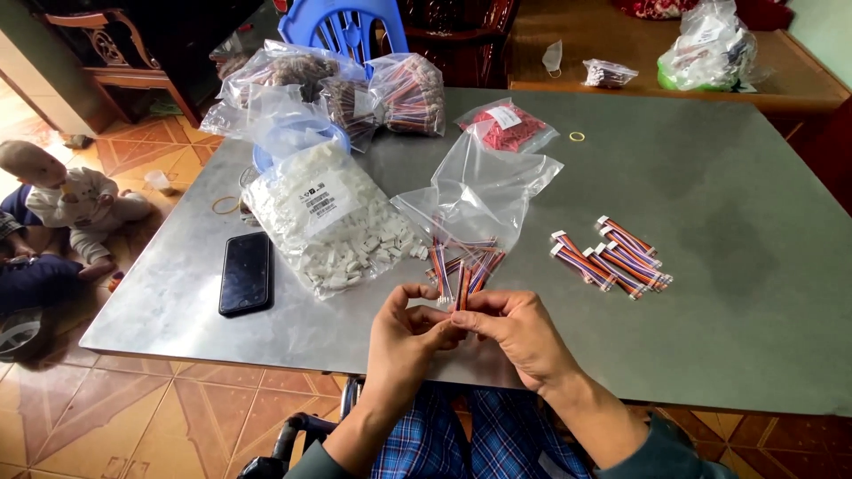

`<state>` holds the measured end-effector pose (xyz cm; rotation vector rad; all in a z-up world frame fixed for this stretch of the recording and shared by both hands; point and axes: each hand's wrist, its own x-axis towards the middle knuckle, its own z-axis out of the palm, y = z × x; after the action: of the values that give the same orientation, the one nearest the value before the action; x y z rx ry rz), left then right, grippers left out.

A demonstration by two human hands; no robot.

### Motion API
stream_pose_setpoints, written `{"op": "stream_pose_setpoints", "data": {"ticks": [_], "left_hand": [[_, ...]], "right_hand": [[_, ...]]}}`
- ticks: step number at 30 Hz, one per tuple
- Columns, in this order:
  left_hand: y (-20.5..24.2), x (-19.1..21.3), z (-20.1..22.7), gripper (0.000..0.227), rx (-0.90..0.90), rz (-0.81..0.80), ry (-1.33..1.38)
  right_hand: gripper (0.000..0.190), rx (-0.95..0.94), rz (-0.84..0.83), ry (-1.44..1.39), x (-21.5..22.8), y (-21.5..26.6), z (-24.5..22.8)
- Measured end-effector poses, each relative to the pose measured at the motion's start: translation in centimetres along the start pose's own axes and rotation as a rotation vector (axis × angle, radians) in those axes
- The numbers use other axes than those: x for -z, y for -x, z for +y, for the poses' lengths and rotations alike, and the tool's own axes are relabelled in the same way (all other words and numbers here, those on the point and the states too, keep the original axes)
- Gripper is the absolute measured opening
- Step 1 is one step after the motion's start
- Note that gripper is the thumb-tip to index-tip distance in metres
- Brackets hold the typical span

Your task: Assembling small ribbon cables by attaching plastic connectors to the ends.

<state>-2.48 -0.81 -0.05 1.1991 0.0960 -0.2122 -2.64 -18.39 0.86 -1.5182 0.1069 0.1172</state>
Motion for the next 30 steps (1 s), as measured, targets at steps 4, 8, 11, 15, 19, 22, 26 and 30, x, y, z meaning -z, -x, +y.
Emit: {"op": "stream_pose_setpoints", "data": {"ticks": [4,8,11,15,19,22,26,30], "left_hand": [[-0.1,0.4,0.0,0.042,-0.003,-0.050,-0.024],[-0.6,0.8,-0.6,0.043,-0.020,-0.183,0.017],[-0.9,0.7,-1.1,0.045,-0.032,-0.177,0.047],[-0.9,0.9,-1.4,0.048,-0.075,-0.158,0.066],[-0.6,0.8,-0.8,0.051,-0.015,-0.143,0.055],[-0.8,0.8,-0.7,0.048,-0.011,-0.155,0.102],[-0.9,1.0,-0.9,0.048,0.002,-0.205,0.073],[0.1,0.3,0.1,0.047,0.077,-0.206,-0.040]], "right_hand": [[0.015,-0.077,0.013,-0.156,0.2,-0.4,1.0],[0.012,-0.154,0.059,-0.264,0.2,-0.3,0.5],[0.014,-0.150,0.077,-0.233,0.7,-0.7,0.7],[0.015,-0.103,0.041,-0.177,0.4,-0.4,0.7],[0.008,-0.060,0.057,-0.251,0.2,-0.3,1.1],[0.016,-0.094,0.053,-0.196,0.1,-0.1,0.8],[0.012,-0.086,0.053,-0.256,0.3,-0.4,0.7],[0.019,-0.105,0.099,-0.217,1.4,-0.8,0.6]]}}
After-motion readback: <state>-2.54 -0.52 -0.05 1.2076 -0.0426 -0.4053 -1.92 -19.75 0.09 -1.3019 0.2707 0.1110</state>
